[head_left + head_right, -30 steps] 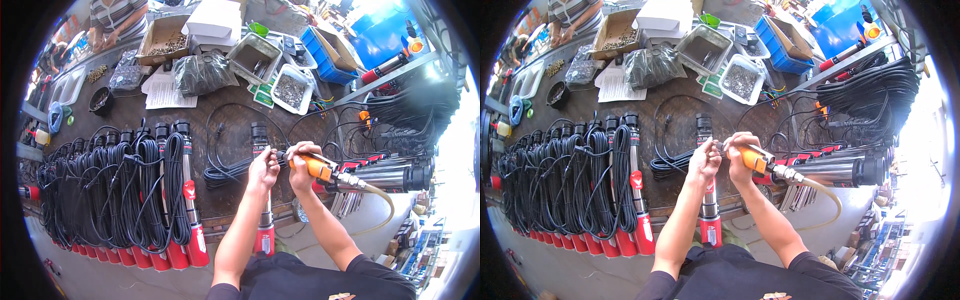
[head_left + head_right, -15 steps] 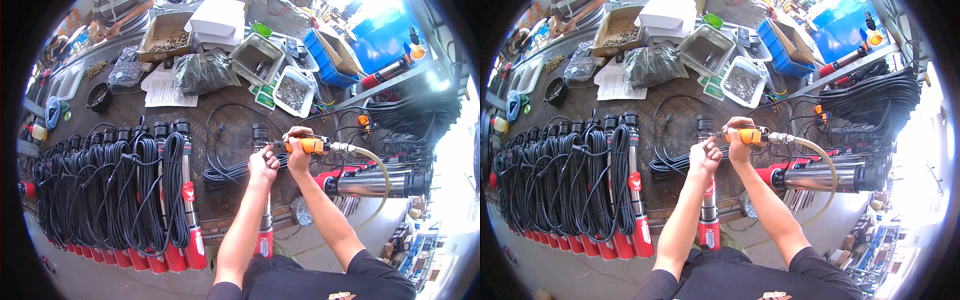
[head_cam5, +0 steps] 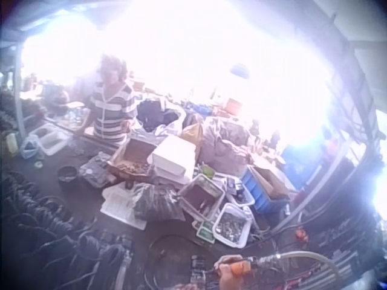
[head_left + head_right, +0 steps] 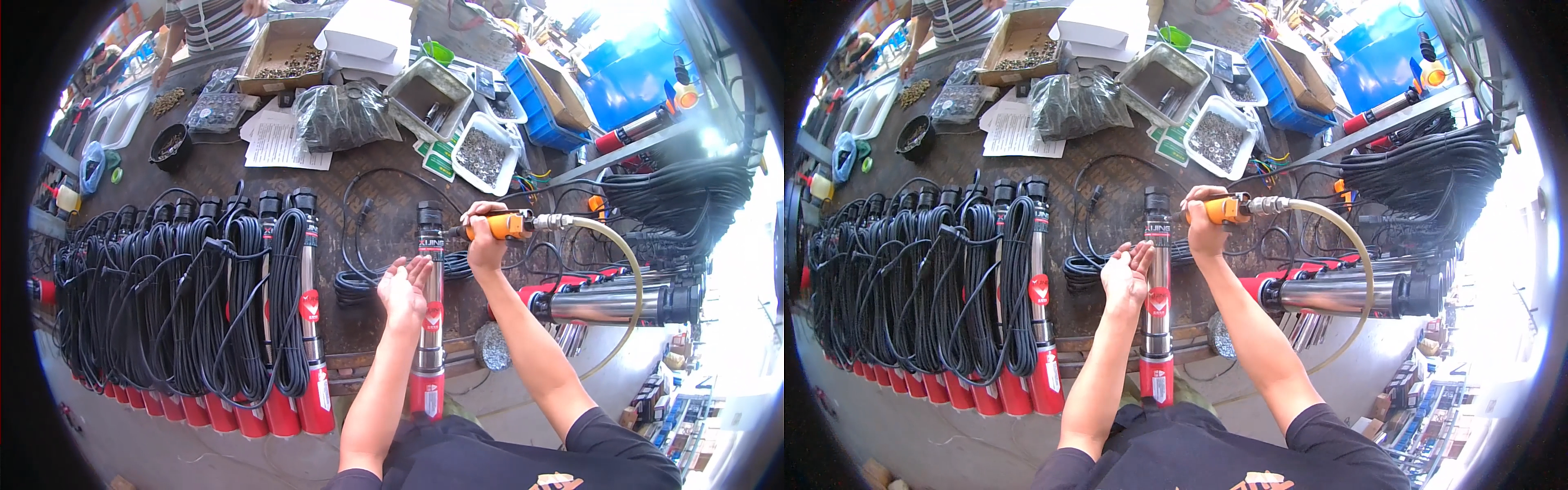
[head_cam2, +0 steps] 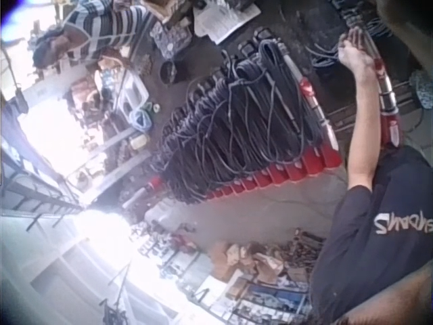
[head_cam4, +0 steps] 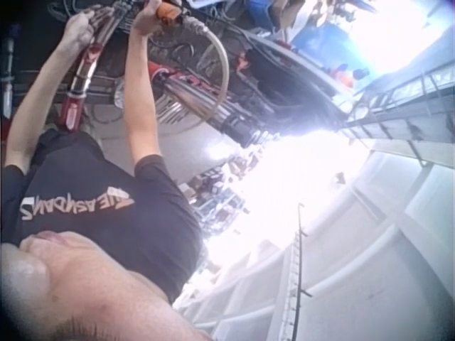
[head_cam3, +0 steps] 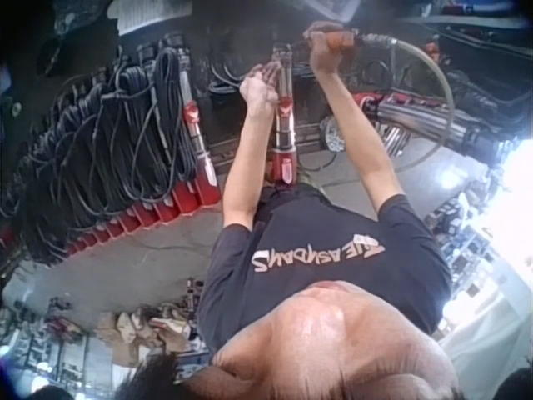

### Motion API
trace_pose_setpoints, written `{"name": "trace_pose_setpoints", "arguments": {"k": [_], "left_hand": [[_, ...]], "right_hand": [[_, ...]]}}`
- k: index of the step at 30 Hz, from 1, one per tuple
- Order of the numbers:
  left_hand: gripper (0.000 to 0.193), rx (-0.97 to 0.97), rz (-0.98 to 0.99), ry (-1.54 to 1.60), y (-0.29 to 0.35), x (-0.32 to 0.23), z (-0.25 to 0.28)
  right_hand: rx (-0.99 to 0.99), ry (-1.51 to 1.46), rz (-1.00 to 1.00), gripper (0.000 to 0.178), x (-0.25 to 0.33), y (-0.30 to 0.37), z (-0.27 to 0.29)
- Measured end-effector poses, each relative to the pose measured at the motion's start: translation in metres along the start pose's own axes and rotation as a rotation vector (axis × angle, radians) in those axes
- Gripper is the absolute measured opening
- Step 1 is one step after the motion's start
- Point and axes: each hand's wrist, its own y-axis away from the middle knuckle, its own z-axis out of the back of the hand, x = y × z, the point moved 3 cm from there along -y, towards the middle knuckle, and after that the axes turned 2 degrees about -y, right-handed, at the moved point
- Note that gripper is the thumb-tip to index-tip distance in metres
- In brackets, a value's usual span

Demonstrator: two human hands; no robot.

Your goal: The person assembles water pumps by securing metal plates with a pneumatic screwdriver, attaching wires, and organizing finished units on a workbench.

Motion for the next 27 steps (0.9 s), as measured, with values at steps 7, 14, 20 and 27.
{"name": "trace_pose_setpoints", "arguments": {"k": [7, 14, 20, 27], "left_hand": [[0.025, 0.087, -0.028, -0.203, 0.004, 0.008, -0.004], [0.025, 0.139, 0.025, -0.234, 0.002, 0.014, -0.021], [0.027, 0.254, 0.252, -0.294, 0.009, 0.021, -0.022], [0.020, 0.433, 0.315, -0.192, 0.023, 0.036, -0.029]], "right_hand": [[-0.075, 0.013, 0.023, 0.018, -0.006, -0.006, 0.002], [-0.209, 0.240, 0.110, 0.022, 0.022, 0.007, -0.001], [-0.105, -0.087, -0.018, 0.025, 0.078, 0.051, -0.014], [-0.050, -0.078, 0.018, 0.025, 0.097, 0.049, -0.003]]}}
